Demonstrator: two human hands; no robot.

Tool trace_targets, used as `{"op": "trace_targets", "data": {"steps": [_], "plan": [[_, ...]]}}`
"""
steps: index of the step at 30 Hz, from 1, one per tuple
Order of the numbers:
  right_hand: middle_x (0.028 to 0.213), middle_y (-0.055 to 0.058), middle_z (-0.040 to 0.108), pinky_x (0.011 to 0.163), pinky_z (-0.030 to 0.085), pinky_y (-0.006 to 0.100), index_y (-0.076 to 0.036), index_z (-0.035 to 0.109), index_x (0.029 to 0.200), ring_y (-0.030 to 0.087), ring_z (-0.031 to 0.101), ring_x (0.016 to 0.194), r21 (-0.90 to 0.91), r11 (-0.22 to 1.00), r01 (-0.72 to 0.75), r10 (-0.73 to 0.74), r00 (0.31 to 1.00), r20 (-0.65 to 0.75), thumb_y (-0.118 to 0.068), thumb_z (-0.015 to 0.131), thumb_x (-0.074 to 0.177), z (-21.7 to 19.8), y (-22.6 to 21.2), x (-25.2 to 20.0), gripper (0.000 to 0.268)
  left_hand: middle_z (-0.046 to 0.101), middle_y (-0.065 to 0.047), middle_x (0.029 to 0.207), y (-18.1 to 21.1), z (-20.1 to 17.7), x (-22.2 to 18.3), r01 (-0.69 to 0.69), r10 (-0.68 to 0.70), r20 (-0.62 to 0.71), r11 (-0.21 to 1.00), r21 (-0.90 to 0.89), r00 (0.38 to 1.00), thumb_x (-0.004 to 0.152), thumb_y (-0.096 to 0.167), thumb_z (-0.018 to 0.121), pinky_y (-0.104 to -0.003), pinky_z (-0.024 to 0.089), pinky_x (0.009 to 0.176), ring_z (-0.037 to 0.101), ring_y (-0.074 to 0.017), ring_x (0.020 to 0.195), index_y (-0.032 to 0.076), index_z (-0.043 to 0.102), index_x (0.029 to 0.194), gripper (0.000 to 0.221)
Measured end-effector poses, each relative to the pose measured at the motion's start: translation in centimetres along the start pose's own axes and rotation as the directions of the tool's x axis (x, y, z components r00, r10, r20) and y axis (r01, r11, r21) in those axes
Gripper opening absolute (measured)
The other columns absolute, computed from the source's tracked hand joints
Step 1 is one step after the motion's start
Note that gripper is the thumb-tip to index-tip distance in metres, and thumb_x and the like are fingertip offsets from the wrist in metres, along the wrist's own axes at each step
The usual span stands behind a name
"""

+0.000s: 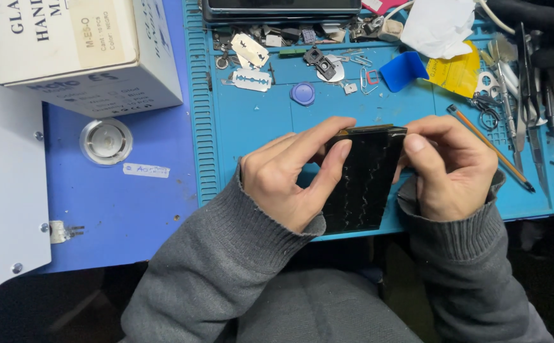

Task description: Fitting a replacement screen onto a smartphone frame

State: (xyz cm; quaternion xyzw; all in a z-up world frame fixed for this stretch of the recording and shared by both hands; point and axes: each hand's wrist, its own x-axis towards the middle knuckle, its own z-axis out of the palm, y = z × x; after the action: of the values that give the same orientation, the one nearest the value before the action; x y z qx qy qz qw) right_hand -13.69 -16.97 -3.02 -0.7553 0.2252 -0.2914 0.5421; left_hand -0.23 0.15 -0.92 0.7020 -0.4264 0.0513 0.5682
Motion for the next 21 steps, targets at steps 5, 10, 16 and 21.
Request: {"op": "trace_targets", "data": {"steps": [5,10,16,21], "plan": [[0.085,0.005,0.062,0.069,0.048,0.022,-0.001,0.065,0.107,0.011,0.056,0.072,-0.074,0.997,-0.027,0.027,1.0,-0.004,-0.02,0.064,0.108,0.53,-0.34,0.43,0.019,0.08,-0.005,0.098,-0.18,0.07,-0.1,-0.016,0.017,0.005,1.0,-0.015,1.0,0.106,0.013,0.067,-0.03,0.06,0.076,0.074,-0.0168,0.074,0.01,0.071,0.122,0.017],[0.09,0.0,0.059,0.073,0.043,0.017,-0.005,0.062,0.107,0.005,0.052,0.077,-0.035,0.999,-0.035,0.036,0.999,0.036,-0.013,0.069,0.106,0.38,0.16,0.21,0.011,0.08,-0.004,0.095,-0.27,0.1,-0.11,-0.025,0.025,0.003,1.0,0.002,1.0,0.106,0.013,0.069,-0.029,0.059,0.077,0.073,-0.0162,0.073,0.011,0.07,0.124,0.018],[0.079,0.003,0.055,0.067,0.041,0.022,-0.003,0.063,0.104,0.009,0.048,0.07,-0.028,0.998,-0.059,0.06,0.997,0.042,-0.027,0.06,0.105,0.08,-0.14,0.56,0.024,0.079,-0.003,0.093,-0.27,0.11,-0.22,-0.027,0.027,-0.006,1.0,0.002,1.0,0.106,0.014,0.068,-0.03,0.059,0.076,0.072,-0.0161,0.071,0.012,0.07,0.124,0.018],[0.084,0.001,0.058,0.07,0.044,0.021,-0.005,0.063,0.102,0.009,0.052,0.073,-0.12,0.993,-0.016,0.02,0.999,0.035,-0.019,0.064,0.11,0.27,-0.32,0.41,0.017,0.079,-0.002,0.094,-0.35,0.17,-0.21,-0.031,0.031,-0.003,0.999,0.009,1.0,0.106,0.013,0.068,-0.029,0.059,0.077,0.071,-0.0154,0.071,0.012,0.07,0.124,0.018]]}}
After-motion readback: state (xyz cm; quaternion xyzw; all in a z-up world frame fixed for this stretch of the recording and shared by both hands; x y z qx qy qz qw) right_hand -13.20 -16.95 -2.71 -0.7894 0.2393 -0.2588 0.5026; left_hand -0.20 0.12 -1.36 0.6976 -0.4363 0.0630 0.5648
